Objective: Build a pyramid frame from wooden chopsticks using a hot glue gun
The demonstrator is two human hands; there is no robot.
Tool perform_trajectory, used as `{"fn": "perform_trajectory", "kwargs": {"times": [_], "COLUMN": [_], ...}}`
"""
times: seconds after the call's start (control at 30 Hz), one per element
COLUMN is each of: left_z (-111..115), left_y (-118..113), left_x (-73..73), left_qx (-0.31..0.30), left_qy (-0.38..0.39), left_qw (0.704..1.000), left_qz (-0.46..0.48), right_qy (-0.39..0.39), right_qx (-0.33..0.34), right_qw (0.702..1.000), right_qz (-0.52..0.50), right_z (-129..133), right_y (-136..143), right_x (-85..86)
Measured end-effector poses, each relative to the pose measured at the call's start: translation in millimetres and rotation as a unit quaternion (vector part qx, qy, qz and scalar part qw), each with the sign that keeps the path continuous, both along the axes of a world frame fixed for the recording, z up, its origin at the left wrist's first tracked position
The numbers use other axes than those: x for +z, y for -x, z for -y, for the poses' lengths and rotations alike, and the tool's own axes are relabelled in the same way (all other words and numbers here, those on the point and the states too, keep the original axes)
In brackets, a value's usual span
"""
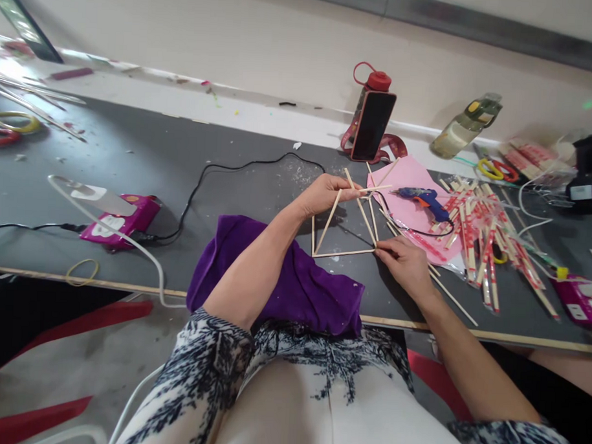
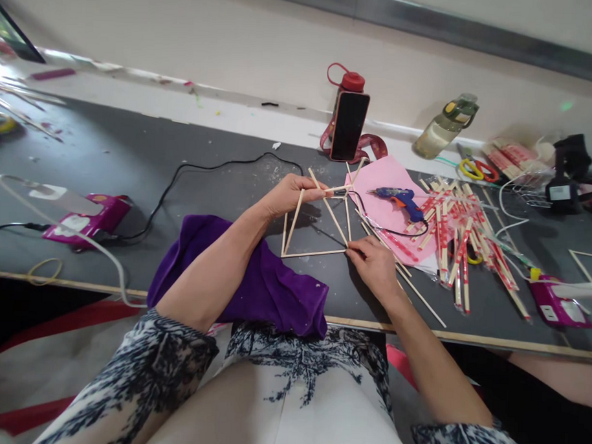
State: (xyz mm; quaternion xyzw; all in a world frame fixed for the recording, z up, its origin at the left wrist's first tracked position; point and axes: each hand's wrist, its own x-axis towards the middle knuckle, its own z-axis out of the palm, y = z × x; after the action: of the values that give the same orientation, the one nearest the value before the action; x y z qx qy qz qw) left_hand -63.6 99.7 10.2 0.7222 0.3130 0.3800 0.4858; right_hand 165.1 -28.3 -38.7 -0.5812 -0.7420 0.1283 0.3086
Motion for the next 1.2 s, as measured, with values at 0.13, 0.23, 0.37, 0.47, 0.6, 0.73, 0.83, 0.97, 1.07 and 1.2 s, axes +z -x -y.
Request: {"fn": "perform_trajectory", "kwargs": {"times": [0.13,0.23,0.37,0.47,0.6,0.73,0.83,0.97,1.07,1.2], "left_z": [-0.9,-1.8,-1.9,-1.5,-2.0,-3.5,-3.6,-2.8,-2.8,-3.7], "left_y": [0.2,0.3,-0.2,-0.4,0.2,0.7,1.0,1.6,1.9,1.7], "left_x": [-0.6,-1.6,-2.1,-1.8,-2.5,-3.8,-3.7,-2.9,-2.9,-3.3], "left_qx": [-0.010,-0.012,-0.015,-0.017,-0.014,-0.015,-0.019,-0.016,-0.017,-0.022], "left_qy": [-0.003,-0.004,-0.003,-0.001,0.004,-0.005,0.000,0.003,-0.002,-0.006], "left_qw": [1.000,1.000,1.000,1.000,1.000,1.000,1.000,1.000,1.000,1.000], "left_qz": [0.005,0.004,0.004,0.008,0.010,0.008,0.015,0.014,0.014,0.013], "right_qy": [-0.006,-0.003,-0.005,-0.011,-0.001,-0.003,0.003,0.006,0.010,0.013], "right_qx": [0.005,0.001,-0.005,-0.009,-0.032,-0.063,-0.055,-0.073,-0.106,-0.123], "right_qw": [1.000,1.000,1.000,1.000,0.999,0.998,0.998,0.995,0.990,0.986], "right_qz": [-0.013,-0.007,0.009,0.012,-0.012,-0.009,0.030,0.073,0.089,0.111], "right_z": [0.4,0.9,0.9,2.1,8.8,15.7,15.1,10.9,10.0,10.5], "right_y": [-1.5,-1.9,0.0,1.9,0.6,-3.1,-1.5,4.7,7.2,7.7], "right_x": [-2.1,-3.1,-3.8,-3.9,-3.1,-1.9,-1.2,-1.2,-1.9,-3.1]}}
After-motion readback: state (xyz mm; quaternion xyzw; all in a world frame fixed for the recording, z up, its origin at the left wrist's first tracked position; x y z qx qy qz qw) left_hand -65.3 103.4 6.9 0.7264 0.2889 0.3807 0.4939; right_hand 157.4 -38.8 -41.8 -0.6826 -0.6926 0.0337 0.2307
